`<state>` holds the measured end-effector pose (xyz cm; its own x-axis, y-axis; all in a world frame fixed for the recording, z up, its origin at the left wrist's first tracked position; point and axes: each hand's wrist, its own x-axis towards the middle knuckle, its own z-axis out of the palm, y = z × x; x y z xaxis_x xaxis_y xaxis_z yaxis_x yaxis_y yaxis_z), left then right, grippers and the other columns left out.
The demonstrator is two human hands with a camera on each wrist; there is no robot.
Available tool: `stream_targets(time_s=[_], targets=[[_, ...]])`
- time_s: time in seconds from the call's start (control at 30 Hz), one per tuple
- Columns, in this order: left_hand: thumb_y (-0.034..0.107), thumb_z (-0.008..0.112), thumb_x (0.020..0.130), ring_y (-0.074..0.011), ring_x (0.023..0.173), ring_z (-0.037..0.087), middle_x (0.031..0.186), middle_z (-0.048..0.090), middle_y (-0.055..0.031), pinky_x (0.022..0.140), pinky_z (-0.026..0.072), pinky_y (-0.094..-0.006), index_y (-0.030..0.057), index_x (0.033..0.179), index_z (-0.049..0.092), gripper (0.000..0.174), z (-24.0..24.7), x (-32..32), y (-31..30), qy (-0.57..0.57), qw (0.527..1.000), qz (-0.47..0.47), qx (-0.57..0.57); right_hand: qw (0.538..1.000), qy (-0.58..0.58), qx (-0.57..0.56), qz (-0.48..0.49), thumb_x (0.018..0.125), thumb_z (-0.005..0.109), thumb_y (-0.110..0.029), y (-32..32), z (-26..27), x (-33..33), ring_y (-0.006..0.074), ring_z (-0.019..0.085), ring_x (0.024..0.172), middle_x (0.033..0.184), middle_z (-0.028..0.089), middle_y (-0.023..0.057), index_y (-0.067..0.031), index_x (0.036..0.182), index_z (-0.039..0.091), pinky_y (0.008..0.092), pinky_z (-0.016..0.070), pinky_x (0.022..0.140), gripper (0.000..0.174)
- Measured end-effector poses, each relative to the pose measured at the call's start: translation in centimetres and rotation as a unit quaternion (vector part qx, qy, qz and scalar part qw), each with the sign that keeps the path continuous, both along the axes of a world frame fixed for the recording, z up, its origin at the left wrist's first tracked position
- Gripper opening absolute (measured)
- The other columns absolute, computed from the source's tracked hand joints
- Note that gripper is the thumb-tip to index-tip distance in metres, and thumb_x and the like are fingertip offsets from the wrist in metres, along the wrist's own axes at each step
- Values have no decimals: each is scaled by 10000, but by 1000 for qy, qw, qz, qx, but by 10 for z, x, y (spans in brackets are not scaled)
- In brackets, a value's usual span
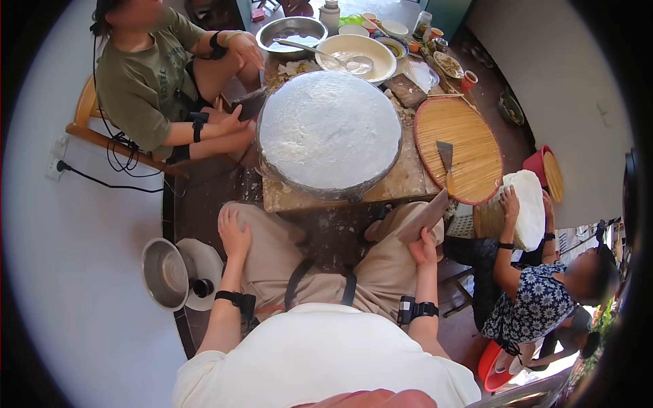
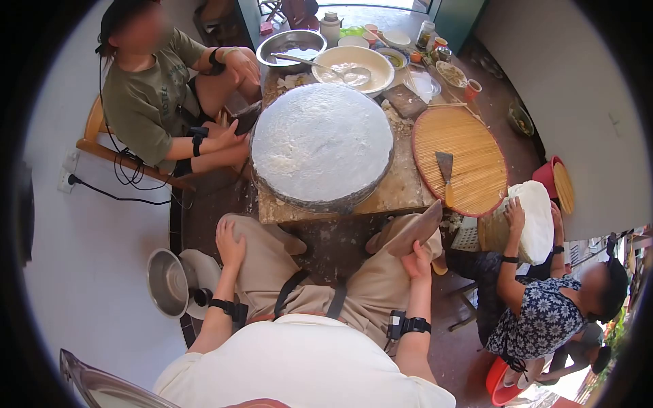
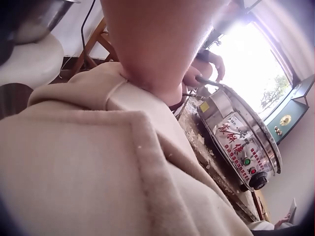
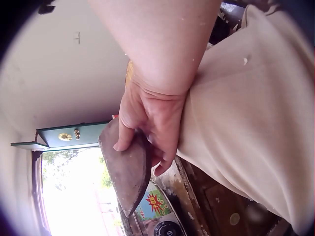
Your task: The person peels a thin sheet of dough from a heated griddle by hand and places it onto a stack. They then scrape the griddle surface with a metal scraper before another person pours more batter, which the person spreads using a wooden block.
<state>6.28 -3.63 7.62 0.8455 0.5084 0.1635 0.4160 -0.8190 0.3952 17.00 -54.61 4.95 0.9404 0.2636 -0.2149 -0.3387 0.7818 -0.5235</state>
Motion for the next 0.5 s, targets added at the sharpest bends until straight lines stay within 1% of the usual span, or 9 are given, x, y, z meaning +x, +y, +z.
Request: stream_targets(time_s=[0.2, 0.5], targets=[[165, 639, 749, -321, 1340, 279, 1389, 387, -157, 1100, 215, -438, 65, 1223, 501, 504, 1, 0, 0, 0, 1000, 4, 1, 1000, 23, 6, -6, 864, 639, -191, -2, -8, 2, 266, 453, 1222, 1288, 518, 78, -48, 1296, 452, 464, 303, 1067, 492], [161, 626, 750, -324, 1337, 282, 1384, 392, -169, 1105, 211, -422, 51, 1216, 502, 494, 0, 0, 1, -2, 1000, 6, 4, 1000, 17, 16, 2, 872, 626, -185, -6, -18, 4, 257, 449, 1229, 1292, 517, 69, -60, 1298, 455, 454, 298, 1074, 476]])
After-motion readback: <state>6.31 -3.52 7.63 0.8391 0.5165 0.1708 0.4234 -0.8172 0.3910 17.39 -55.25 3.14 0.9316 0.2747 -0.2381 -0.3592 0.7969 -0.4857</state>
